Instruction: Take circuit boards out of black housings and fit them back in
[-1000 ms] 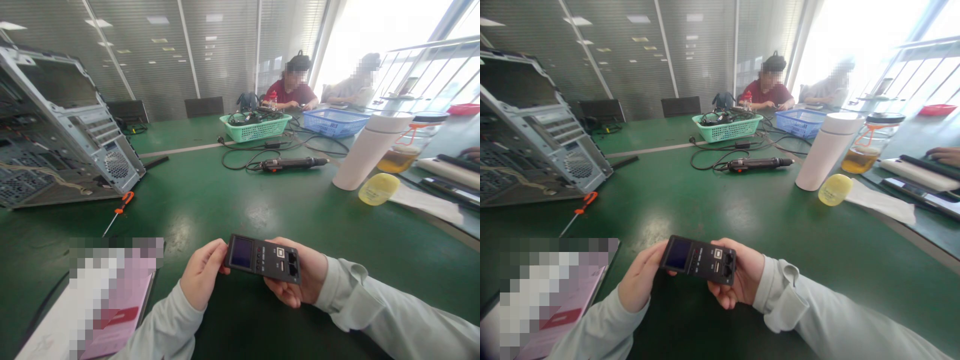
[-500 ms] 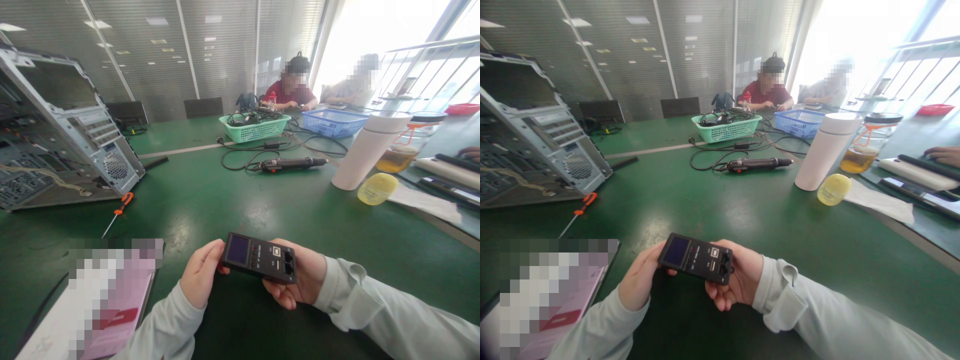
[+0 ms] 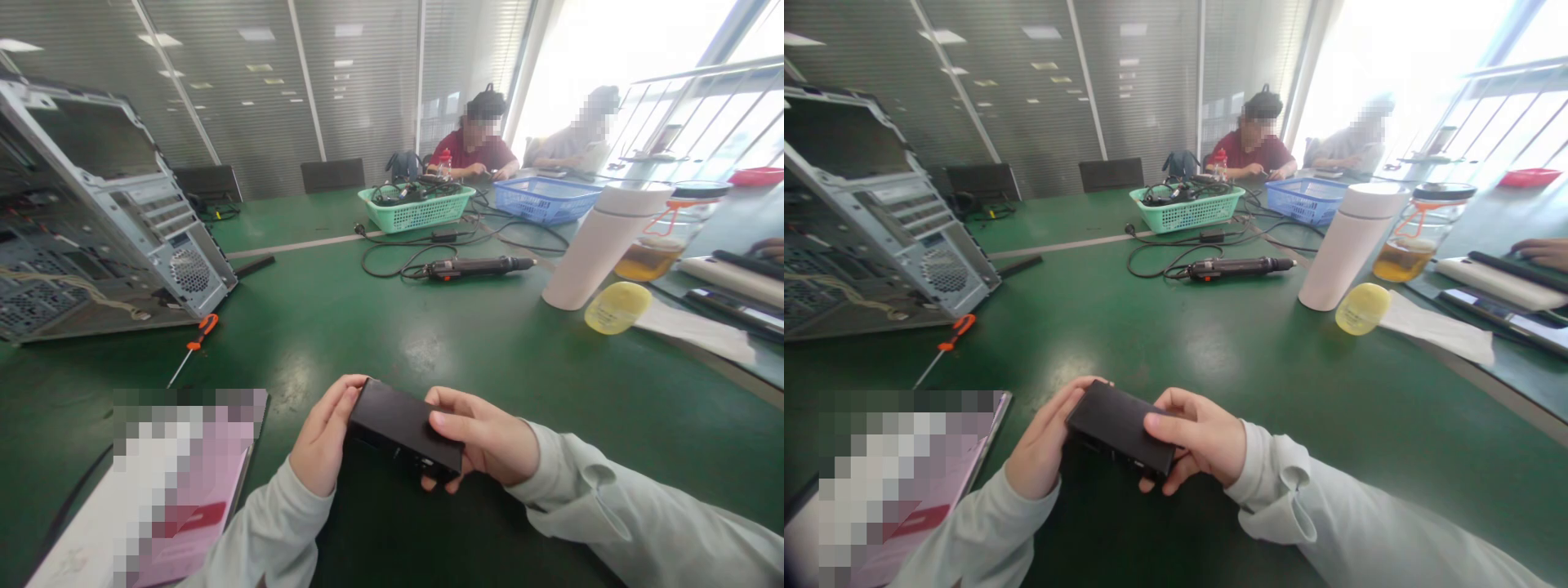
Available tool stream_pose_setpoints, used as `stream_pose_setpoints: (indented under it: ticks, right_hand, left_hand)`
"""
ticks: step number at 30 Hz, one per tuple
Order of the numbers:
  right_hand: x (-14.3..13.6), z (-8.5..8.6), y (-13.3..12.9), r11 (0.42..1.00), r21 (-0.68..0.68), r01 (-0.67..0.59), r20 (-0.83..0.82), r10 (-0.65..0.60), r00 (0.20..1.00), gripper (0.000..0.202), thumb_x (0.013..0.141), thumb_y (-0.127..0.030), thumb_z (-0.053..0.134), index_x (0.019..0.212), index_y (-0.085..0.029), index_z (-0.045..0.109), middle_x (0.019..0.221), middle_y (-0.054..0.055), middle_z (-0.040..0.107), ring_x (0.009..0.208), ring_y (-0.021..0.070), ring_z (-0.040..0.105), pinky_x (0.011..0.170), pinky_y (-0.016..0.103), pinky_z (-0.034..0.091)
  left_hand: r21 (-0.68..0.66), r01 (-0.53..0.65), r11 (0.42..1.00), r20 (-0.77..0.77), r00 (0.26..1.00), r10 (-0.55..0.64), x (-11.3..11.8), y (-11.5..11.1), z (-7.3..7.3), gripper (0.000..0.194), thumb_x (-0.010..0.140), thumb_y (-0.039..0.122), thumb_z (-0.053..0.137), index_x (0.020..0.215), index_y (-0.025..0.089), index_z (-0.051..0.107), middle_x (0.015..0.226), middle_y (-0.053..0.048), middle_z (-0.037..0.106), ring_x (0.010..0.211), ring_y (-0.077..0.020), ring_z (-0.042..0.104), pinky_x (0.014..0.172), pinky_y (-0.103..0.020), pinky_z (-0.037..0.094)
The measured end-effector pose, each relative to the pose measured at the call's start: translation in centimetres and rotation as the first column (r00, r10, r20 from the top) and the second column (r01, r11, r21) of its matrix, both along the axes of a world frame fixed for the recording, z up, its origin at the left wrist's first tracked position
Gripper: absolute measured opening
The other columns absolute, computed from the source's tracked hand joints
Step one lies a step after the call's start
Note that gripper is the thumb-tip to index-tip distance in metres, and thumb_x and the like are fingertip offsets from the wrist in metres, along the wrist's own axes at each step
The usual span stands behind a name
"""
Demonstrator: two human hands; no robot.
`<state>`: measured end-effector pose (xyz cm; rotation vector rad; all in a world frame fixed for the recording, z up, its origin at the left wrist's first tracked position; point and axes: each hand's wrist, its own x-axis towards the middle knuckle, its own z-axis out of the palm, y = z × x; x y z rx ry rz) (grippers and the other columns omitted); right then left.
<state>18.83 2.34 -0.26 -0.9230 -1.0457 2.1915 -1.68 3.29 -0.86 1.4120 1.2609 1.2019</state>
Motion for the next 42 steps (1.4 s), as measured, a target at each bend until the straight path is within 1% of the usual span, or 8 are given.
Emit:
stream_pose_setpoints:
  ticks: [3,6,8,14,26,29,33,42]
  right_hand:
    - [0.2,-0.3,0.1,0.973,0.194,0.123,0.089,-0.142,0.986,0.062,0.062,-0.058,0.078,0.09,-0.019,0.039,0.091,0.002,0.06,0.066,0.0138,0.064,0.05,0.021,0.049]
    - [0.3,-0.1,0.0,0.833,0.507,0.223,0.145,-0.337,0.93,0.045,0.071,-0.041,0.074,0.097,-0.019,0.046,0.095,0.002,0.056,0.074,0.0111,0.057,0.063,0.023,0.049]
    - [0.3,0.3,-0.4,0.728,0.648,0.224,0.159,-0.417,0.895,0.037,0.075,-0.029,0.068,0.105,-0.019,0.047,0.097,0.003,0.056,0.085,0.0139,0.056,0.072,0.025,0.049]
    - [0.3,1.2,-1.0,0.544,0.826,0.146,0.186,-0.508,0.841,0.044,0.078,-0.018,0.059,0.12,-0.02,0.046,0.116,0.007,0.054,0.107,0.0188,0.053,0.089,0.032,0.046]
    - [0.6,0.5,-0.5,0.489,0.863,0.129,0.157,-0.5,0.852,0.048,0.082,-0.02,0.059,0.125,-0.021,0.039,0.112,0.006,0.056,0.103,0.0173,0.056,0.084,0.028,0.048]
    - [1.1,0.0,0.0,0.514,0.851,0.104,0.188,-0.483,0.855,0.048,0.084,-0.031,0.062,0.125,-0.021,0.039,0.105,0.006,0.057,0.093,0.0172,0.058,0.075,0.027,0.048]
    - [1.3,-0.3,0.2,0.469,0.88,0.082,0.19,-0.503,0.843,0.049,0.083,-0.04,0.066,0.122,-0.02,0.044,0.102,0.005,0.057,0.095,0.018,0.056,0.083,0.031,0.046]
    - [0.8,0.3,-0.2,0.454,0.891,-0.016,0.287,-0.534,0.795,0.039,0.081,-0.033,0.064,0.114,-0.018,0.051,0.106,0.006,0.059,0.095,0.0188,0.056,0.087,0.033,0.046]
  left_hand:
    - [-0.065,0.047,0.997,0.085,0.996,-0.041,0.1,-0.2,0.4,0.029,0.088,0.042,0.05,0.099,0.021,0.066,0.093,-0.002,0.068,0.087,-0.0196,0.062,0.073,-0.026,0.047]
    - [-0.128,0.108,0.986,0.109,0.99,-0.094,0.0,-0.3,0.6,0.033,0.09,0.04,0.046,0.113,0.021,0.06,0.096,-0.003,0.066,0.083,-0.0192,0.063,0.064,-0.026,0.048]
    - [-0.089,0.172,0.981,0.052,0.984,-0.168,-0.1,-0.3,0.6,0.034,0.088,0.038,0.051,0.117,0.02,0.056,0.101,-0.005,0.066,0.093,-0.0212,0.062,0.072,-0.028,0.049]
    - [0.003,0.258,0.966,-0.092,0.962,-0.257,0.0,-0.6,0.6,0.028,0.084,0.026,0.061,0.109,0.024,0.051,0.115,-0.005,0.064,0.102,-0.0193,0.062,0.083,-0.028,0.049]
    - [-0.064,0.317,0.946,0.137,0.942,-0.307,-0.3,-0.1,0.3,0.02,0.079,0.027,0.069,0.093,0.022,0.055,0.111,-0.006,0.068,0.096,-0.0183,0.066,0.08,-0.028,0.05]
    - [-0.089,0.332,0.939,0.142,0.938,-0.318,0.0,-0.2,0.4,0.021,0.077,0.026,0.071,0.089,0.021,0.054,0.109,-0.006,0.068,0.094,-0.0188,0.067,0.077,-0.027,0.05]
    - [-0.11,0.37,0.923,0.143,0.924,-0.353,0.3,-0.4,0.4,0.021,0.078,0.027,0.071,0.089,0.022,0.053,0.113,-0.006,0.068,0.096,-0.0194,0.066,0.078,-0.028,0.049]
    - [-0.068,0.335,0.94,0.15,0.935,-0.322,0.2,-0.5,0.3,0.018,0.084,0.032,0.063,0.095,0.023,0.052,0.111,-0.006,0.065,0.094,-0.0187,0.065,0.081,-0.03,0.049]
